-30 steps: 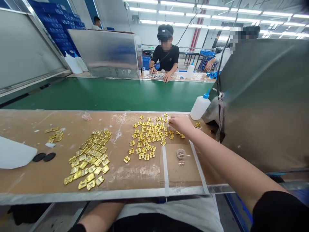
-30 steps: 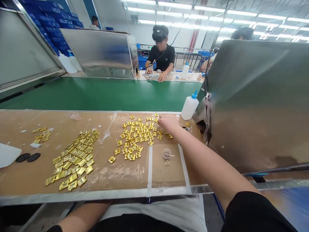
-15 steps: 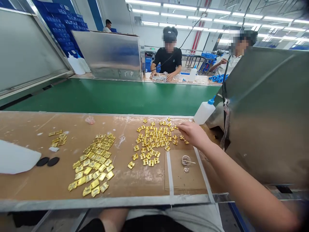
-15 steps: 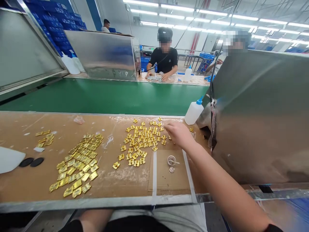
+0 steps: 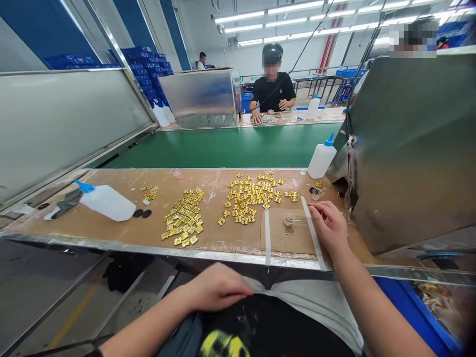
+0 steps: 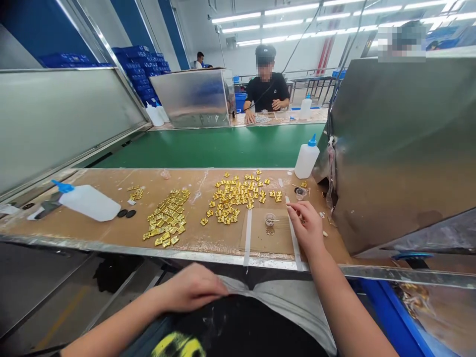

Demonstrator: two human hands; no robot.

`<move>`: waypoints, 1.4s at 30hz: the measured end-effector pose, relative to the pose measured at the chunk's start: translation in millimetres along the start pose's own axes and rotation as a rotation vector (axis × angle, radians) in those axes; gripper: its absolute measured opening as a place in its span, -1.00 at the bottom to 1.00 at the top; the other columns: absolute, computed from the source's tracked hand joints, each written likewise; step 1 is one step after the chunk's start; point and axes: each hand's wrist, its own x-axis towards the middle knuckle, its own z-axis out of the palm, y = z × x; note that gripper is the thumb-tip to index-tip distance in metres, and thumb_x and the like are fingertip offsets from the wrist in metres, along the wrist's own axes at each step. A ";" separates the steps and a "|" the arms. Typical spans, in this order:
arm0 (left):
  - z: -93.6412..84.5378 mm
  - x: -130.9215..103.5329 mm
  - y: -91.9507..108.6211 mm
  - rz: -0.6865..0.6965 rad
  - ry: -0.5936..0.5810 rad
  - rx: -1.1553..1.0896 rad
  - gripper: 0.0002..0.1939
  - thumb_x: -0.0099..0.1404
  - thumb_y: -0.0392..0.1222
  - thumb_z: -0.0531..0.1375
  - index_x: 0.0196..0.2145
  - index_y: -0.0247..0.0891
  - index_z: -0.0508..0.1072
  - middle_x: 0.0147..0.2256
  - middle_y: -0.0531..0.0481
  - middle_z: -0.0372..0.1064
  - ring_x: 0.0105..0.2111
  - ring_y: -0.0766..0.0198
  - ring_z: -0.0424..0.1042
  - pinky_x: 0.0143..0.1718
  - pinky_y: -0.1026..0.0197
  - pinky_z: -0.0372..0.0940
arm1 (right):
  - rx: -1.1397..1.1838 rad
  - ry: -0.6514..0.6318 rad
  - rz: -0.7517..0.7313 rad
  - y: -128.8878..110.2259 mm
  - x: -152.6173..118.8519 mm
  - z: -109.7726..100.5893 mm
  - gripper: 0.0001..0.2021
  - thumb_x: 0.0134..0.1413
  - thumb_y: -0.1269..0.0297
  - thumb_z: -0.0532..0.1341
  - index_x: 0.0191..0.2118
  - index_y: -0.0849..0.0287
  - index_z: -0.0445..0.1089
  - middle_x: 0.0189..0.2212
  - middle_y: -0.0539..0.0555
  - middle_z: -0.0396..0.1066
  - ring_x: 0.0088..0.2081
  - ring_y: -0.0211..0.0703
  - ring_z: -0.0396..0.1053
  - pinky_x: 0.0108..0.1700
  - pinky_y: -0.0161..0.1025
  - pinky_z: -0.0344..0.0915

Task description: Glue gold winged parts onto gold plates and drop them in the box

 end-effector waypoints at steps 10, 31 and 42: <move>-63.2 76.7 -103.1 -0.295 0.034 0.686 -0.13 0.32 0.37 0.30 0.47 0.15 0.16 0.52 -0.12 -0.11 0.48 -0.30 -0.08 0.43 -0.42 -0.06 | 0.020 -0.057 -0.032 1.4 -0.4 2.7 -0.83 0.42 0.22 0.22 -0.17 0.12 0.54 -0.25 0.09 0.45 -0.28 -0.11 0.40 -0.28 -0.18 0.29; -100.4 155.2 -199.9 -0.286 0.070 0.747 -0.14 0.43 0.35 0.17 0.46 -0.24 0.18 0.41 -0.40 0.12 0.39 -0.26 0.13 0.39 -0.29 0.01 | 0.014 -0.124 -0.032 5.9 0.5 8.6 -0.85 0.45 0.25 0.18 -0.18 0.10 0.49 -0.26 0.11 0.42 -0.22 -0.06 0.43 -0.18 -0.13 0.37; -50.2 206.9 -161.5 -0.063 -0.046 0.692 -0.23 0.46 0.32 0.12 0.49 0.00 0.13 0.52 -0.14 -0.11 0.51 -0.14 -0.12 0.49 -0.26 -0.22 | 0.019 -0.115 -0.036 9.3 1.6 10.3 -0.86 0.43 0.27 0.20 -0.17 0.10 0.50 -0.27 0.09 0.43 -0.22 -0.06 0.44 -0.17 -0.15 0.35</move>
